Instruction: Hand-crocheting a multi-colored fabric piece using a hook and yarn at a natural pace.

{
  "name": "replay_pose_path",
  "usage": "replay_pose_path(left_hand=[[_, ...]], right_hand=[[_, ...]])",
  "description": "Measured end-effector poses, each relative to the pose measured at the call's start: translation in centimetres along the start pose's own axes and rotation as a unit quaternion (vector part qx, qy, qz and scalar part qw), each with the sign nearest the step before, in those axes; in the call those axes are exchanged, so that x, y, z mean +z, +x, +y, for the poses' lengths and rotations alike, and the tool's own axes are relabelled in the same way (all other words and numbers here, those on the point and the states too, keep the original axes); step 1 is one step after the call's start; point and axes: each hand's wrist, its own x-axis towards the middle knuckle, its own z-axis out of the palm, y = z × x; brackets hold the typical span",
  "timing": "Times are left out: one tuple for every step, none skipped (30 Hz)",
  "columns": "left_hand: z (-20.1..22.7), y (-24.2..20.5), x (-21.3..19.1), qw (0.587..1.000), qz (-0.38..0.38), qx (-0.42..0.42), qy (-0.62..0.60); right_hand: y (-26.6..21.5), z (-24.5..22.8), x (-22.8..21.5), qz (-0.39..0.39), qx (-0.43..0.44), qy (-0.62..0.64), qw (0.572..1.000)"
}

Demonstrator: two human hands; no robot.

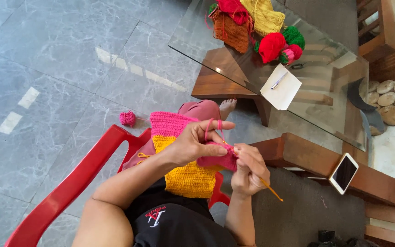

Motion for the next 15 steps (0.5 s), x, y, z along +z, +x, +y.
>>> replay_pose_path(left_hand=[[0.0, 0.1, -0.1, 1.000, 0.001, 0.000, 0.000], [-0.1, 0.3, -0.2, 1.000, 0.004, 0.012, 0.022], [-0.1, 0.4, -0.3, 0.999, 0.007, 0.024, 0.044], [0.1, 0.3, -0.2, 0.999, 0.007, 0.024, 0.044], [0.2, 0.3, -0.1, 0.997, 0.008, 0.032, 0.070], [0.4, 0.3, 0.0, 0.995, 0.009, 0.041, 0.095], [0.5, 0.2, 0.2, 0.995, 0.009, 0.039, 0.094], [0.6, 0.3, 0.2, 0.993, 0.015, 0.048, 0.106], [0.7, 0.2, 0.3, 0.991, 0.022, 0.056, 0.117], [0.4, 0.3, 0.1, 0.992, 0.022, 0.054, 0.116], [0.2, 0.5, -0.2, 0.991, 0.024, 0.053, 0.121], [0.0, 0.6, -0.5, 0.990, 0.027, 0.052, 0.127], [0.0, 0.5, -0.4, 0.990, 0.027, 0.051, 0.127], [-0.1, 0.3, -0.4, 0.987, 0.042, 0.051, 0.146], [-0.1, 0.1, -0.4, 0.983, 0.058, 0.051, 0.166]], right_hand=[[0.1, -0.3, 0.0, 0.000, 0.001, 0.000, 1.000], [0.1, -0.6, 0.1, -0.003, 0.009, -0.037, 0.999], [0.2, -1.0, 0.1, -0.006, 0.017, -0.075, 0.997], [0.2, -1.2, 0.2, -0.006, 0.018, -0.075, 0.997], [0.2, -1.4, 0.4, 0.003, 0.030, -0.079, 0.996], [0.2, -1.6, 0.5, 0.012, 0.043, -0.083, 0.996], [0.3, -1.5, 0.5, 0.013, 0.044, -0.085, 0.995], [0.2, -1.4, 0.4, 0.019, 0.063, -0.064, 0.996], [0.2, -1.4, 0.3, 0.026, 0.083, -0.045, 0.995], [0.2, -1.4, 0.3, 0.026, 0.085, -0.047, 0.995], [0.3, -1.4, 0.3, 0.020, 0.084, -0.066, 0.994], [0.4, -1.5, 0.3, 0.013, 0.084, -0.086, 0.993], [0.4, -1.6, 0.4, 0.014, 0.085, -0.086, 0.993], [0.3, -1.7, 0.5, -0.006, 0.052, -0.110, 0.993], [0.3, -1.8, 0.6, -0.025, 0.018, -0.134, 0.990]])
